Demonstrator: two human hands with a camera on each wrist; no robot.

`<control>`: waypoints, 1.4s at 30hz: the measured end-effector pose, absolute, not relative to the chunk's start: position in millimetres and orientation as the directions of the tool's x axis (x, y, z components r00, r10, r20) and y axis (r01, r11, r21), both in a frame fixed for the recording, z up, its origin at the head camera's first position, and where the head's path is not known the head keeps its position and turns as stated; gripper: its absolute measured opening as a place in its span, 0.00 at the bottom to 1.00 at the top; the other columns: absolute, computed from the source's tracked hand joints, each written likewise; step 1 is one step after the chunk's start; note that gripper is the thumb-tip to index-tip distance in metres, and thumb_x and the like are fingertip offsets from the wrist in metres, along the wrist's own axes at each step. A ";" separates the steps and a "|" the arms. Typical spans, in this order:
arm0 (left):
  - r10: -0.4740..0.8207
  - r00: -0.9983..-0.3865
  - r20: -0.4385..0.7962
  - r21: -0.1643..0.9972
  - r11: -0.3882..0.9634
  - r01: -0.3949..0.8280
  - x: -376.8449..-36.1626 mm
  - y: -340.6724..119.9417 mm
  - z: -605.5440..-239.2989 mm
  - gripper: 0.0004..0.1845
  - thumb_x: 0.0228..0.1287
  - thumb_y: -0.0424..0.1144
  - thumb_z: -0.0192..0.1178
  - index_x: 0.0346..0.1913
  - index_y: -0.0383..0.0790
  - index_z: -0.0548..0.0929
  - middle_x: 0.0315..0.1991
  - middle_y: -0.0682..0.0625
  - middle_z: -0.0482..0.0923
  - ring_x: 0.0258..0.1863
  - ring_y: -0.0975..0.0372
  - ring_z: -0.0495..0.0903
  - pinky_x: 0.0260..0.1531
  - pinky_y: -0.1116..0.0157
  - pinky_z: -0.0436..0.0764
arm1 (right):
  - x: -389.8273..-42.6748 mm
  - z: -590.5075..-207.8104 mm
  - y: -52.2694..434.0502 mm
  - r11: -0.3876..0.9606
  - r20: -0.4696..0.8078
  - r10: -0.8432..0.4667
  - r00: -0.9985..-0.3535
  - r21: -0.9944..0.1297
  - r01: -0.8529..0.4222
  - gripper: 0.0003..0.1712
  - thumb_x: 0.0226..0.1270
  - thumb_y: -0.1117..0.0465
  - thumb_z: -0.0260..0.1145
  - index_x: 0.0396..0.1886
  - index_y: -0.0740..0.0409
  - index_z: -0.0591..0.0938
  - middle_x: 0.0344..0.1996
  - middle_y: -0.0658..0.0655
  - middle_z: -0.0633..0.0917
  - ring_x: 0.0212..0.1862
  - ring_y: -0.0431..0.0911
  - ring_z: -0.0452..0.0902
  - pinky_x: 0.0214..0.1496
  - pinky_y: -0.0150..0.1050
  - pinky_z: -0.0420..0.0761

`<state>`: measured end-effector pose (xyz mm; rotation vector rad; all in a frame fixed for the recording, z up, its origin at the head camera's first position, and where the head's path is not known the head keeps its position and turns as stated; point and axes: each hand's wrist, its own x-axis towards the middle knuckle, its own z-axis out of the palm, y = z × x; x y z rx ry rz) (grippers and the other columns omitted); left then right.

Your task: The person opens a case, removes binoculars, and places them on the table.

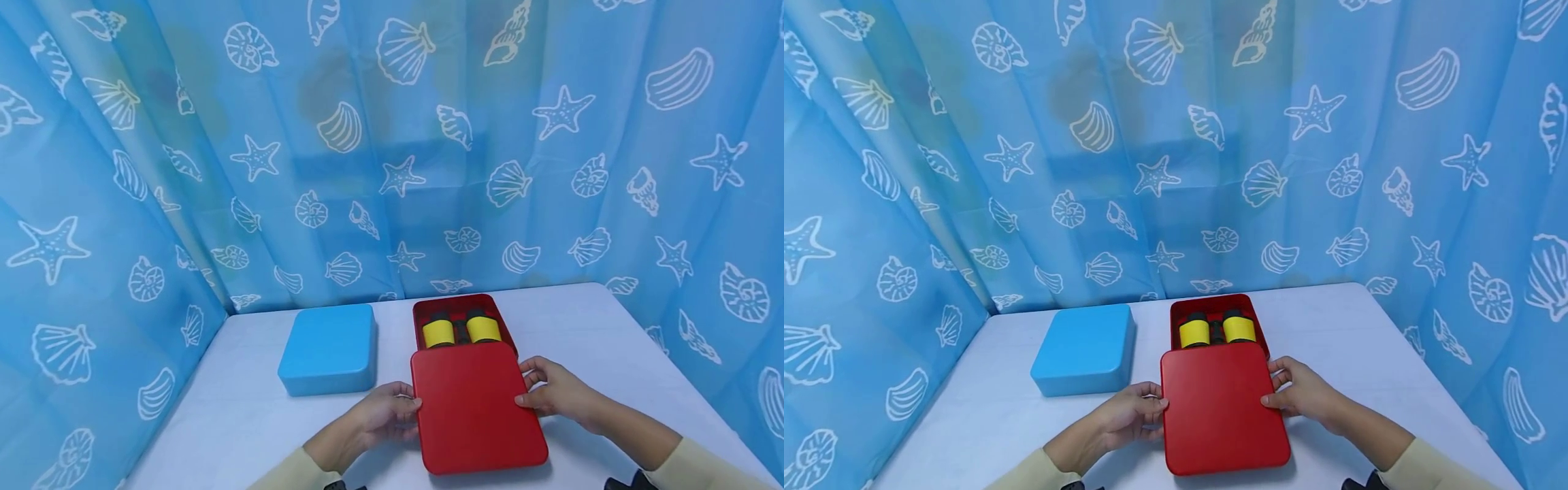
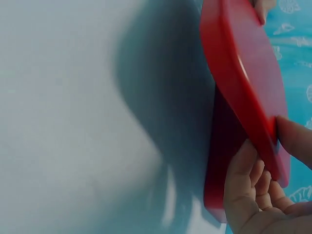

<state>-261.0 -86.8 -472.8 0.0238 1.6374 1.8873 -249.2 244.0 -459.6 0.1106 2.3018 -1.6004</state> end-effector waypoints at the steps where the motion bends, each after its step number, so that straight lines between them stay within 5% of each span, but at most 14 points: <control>1: 0.475 -0.792 -0.384 0.893 -0.026 -0.449 -259.5 -87.2 -474.2 0.09 0.65 0.33 0.61 0.45 0.38 0.73 0.37 0.47 0.82 0.35 0.59 0.81 0.37 0.61 0.83 | -246.9 -461.7 244.2 0.357 -0.319 -0.125 -0.939 -0.898 0.258 0.46 0.45 0.63 0.81 0.60 0.66 0.64 0.44 0.61 0.75 0.43 0.52 0.79 0.41 0.46 0.84; 17: 0.424 -0.814 -0.397 0.910 0.064 -0.410 -239.7 -83.1 -489.9 0.09 0.63 0.30 0.62 0.44 0.34 0.74 0.33 0.45 0.80 0.30 0.59 0.81 0.33 0.61 0.85 | -220.6 -481.6 242.6 0.371 -0.373 -0.051 -0.927 -0.869 0.329 0.34 0.57 0.60 0.74 0.57 0.67 0.66 0.39 0.60 0.76 0.40 0.50 0.75 0.38 0.43 0.83; 34: 0.345 -0.895 -0.283 0.933 0.315 -0.174 -237.8 -71.1 -489.1 0.11 0.59 0.26 0.66 0.40 0.34 0.74 0.28 0.43 0.79 0.25 0.57 0.82 0.26 0.59 0.84 | -217.0 -484.5 246.4 0.486 -0.348 -0.025 -0.937 -0.824 0.293 0.33 0.53 0.57 0.77 0.52 0.67 0.71 0.35 0.57 0.76 0.36 0.49 0.74 0.35 0.41 0.81; 42: 0.311 -0.897 -0.313 0.882 0.446 -0.153 -237.9 -71.5 -493.0 0.11 0.57 0.30 0.68 0.36 0.36 0.75 0.25 0.45 0.78 0.20 0.58 0.80 0.23 0.61 0.83 | -218.3 -490.1 244.8 0.579 -0.339 -0.051 -0.940 -0.776 0.248 0.28 0.54 0.58 0.75 0.50 0.65 0.74 0.30 0.55 0.76 0.29 0.49 0.74 0.30 0.41 0.78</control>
